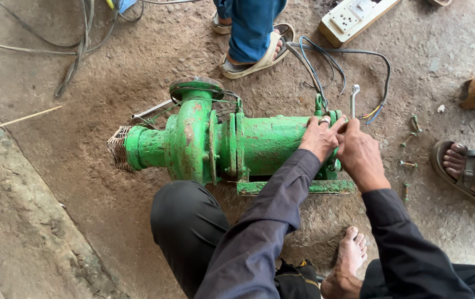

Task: The person uses a wrench to tighten bolts on a green water pump while seated on the floor. The person holds the pump steady with one hand and turns the wrench with the other, repeating the action on multiple bolts.

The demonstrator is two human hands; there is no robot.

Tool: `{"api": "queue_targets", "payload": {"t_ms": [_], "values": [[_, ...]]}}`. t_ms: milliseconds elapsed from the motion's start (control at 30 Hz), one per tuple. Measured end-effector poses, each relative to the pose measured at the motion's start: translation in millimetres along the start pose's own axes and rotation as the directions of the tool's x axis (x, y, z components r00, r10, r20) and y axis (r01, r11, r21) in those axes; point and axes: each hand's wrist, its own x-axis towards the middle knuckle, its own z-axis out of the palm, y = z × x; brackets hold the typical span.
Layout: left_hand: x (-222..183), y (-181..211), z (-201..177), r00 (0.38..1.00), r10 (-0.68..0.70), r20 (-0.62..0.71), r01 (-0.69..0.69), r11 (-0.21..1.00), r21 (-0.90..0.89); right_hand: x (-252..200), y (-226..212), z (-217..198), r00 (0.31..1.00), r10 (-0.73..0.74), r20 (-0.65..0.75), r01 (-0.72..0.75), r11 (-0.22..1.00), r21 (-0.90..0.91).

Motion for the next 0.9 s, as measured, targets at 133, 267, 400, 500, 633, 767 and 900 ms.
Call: {"api": "queue_targets", "payload": {"t_ms": [133,267,400,500,633,767,900], "values": [[7,-1,6,1.0,-0.006,-0.009,0.006,1.0,-0.029,18,9,4,0.999,0.008,0.051,-0.007,1.0,-0.009],[0,4,7,0.996,-0.043,-0.076,0.041,0.999,-0.036,12,5,-5,0.998,-0.057,-0.026,0.057,0.998,0.009],[-2,5,9,0.997,-0.032,-0.071,0.034,0.999,0.026,-18,-13,-20,0.992,-0.036,-0.12,0.042,0.998,0.052],[0,4,18,0.977,-0.051,-0.207,0.031,0.995,-0.099,-41,-15,-43,0.973,0.02,-0.228,0.007,0.993,0.118],[2,4,18,0.974,-0.051,-0.22,0.044,0.998,-0.04,-81,-12,-59,0.911,-0.004,-0.411,0.075,0.985,0.156],[3,0,11,0.99,-0.022,-0.137,0.012,0.997,-0.077,-135,-12,-16,0.899,0.145,-0.412,-0.008,0.949,0.315],[0,0,7,1.0,0.005,-0.016,-0.006,0.994,-0.107,-162,-2,32,0.889,0.204,-0.409,-0.057,0.938,0.343]]}}
